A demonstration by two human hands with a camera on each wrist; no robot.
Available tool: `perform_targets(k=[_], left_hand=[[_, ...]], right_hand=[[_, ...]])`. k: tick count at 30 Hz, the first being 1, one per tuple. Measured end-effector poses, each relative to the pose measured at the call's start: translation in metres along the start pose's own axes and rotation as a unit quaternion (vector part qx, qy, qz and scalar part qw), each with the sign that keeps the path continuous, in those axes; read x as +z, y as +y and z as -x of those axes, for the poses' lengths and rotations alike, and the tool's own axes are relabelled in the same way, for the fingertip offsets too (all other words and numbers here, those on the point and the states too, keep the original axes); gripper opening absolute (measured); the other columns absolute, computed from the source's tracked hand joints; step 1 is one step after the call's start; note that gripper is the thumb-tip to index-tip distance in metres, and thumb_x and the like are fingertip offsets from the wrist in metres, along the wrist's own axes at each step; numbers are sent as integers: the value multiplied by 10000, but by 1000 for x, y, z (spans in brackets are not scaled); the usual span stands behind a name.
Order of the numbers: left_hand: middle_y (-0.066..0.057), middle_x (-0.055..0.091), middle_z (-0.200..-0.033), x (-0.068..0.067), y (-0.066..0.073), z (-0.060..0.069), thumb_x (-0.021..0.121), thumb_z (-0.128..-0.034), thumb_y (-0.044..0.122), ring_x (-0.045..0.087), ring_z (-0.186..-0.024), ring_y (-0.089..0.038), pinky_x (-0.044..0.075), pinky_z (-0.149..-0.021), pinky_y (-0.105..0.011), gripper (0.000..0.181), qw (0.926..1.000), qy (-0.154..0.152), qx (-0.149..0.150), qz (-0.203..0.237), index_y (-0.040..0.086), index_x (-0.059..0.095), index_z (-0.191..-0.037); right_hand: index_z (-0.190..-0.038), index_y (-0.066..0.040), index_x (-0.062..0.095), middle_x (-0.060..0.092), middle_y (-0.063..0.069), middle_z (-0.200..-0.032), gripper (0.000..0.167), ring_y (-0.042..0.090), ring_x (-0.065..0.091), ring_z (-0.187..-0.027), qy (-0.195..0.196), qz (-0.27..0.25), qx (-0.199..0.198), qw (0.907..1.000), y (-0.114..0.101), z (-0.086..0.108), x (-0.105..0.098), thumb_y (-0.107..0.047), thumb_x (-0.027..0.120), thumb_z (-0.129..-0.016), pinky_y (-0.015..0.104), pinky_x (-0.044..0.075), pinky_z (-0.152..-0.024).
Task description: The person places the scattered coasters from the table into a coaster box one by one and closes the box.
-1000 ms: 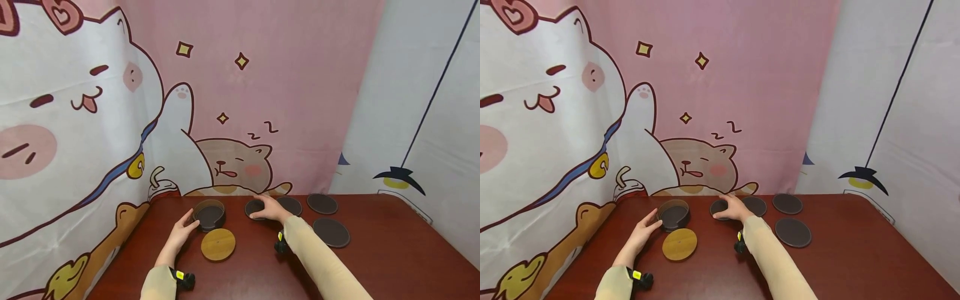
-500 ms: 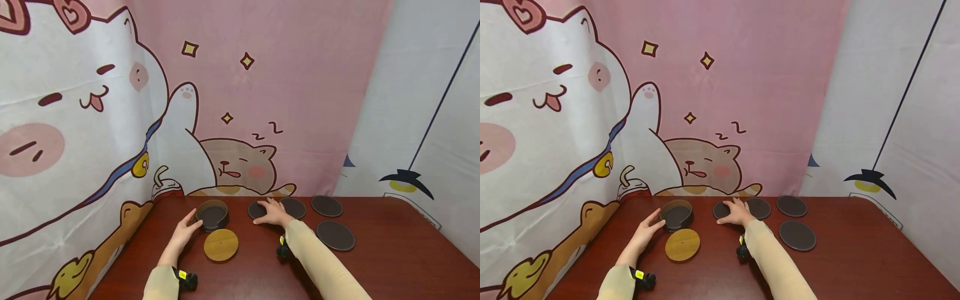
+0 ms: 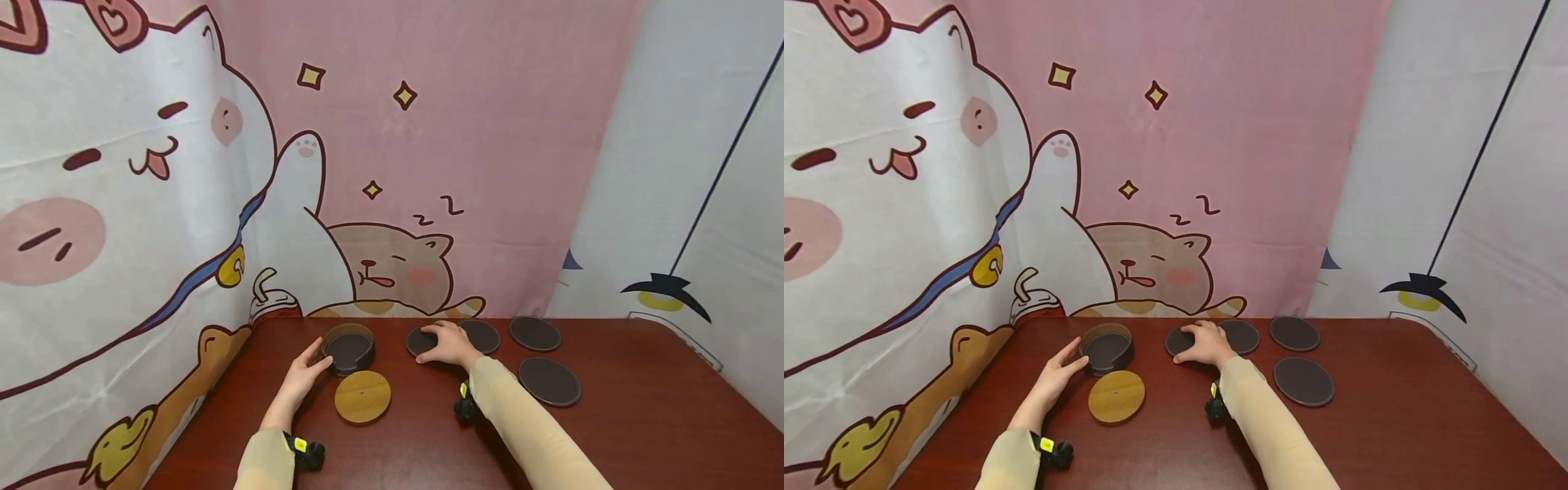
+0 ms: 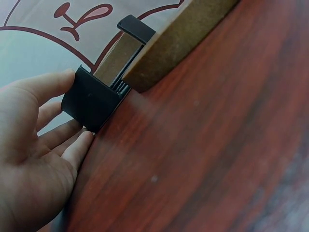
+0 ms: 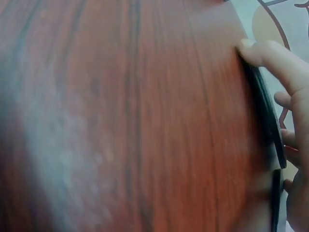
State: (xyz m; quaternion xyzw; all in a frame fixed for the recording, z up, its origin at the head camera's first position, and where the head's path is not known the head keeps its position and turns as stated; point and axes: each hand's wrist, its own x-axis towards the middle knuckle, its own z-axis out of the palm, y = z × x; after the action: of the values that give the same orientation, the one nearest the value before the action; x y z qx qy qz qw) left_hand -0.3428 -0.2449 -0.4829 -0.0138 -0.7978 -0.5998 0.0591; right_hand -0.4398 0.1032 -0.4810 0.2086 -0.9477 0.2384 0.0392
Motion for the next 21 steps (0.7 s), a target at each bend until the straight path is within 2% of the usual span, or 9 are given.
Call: perform_targets(k=[7,12,21], left_hand=[[-223,347,-1505,1,1,0,654,-931,136,323,-1377,-388,279,-1094,-524,655,10000,7,23,-11,40,348,-1502],[-220,327,-1517,1,1,-1,643,-939,139,305,-1389,-380,272,-1100,-517,653,10000,-52,-32,16,50,335,-1509],[-231,315,-1520,-2,2,-2,664,-929,190,292,-1393,-387,273,-1099,-521,696,9997,-144,-115,-132,59,318,-1518]], right_hand=[[-1334,-189,604,429,192,-1446,798,406,409,-1296,-40,-307,-262,9992,1,0,-20,-557,808,-656,619,354,-979],[-1319,-193,618,403,207,-1462,770,393,395,-1317,-113,-488,-391,9980,-2,0,-40,-542,812,-661,569,363,-1007],[-1302,-180,632,405,199,-1466,739,364,391,-1327,11,-307,-494,9983,-12,-1,-73,-522,807,-671,532,376,-1005]])
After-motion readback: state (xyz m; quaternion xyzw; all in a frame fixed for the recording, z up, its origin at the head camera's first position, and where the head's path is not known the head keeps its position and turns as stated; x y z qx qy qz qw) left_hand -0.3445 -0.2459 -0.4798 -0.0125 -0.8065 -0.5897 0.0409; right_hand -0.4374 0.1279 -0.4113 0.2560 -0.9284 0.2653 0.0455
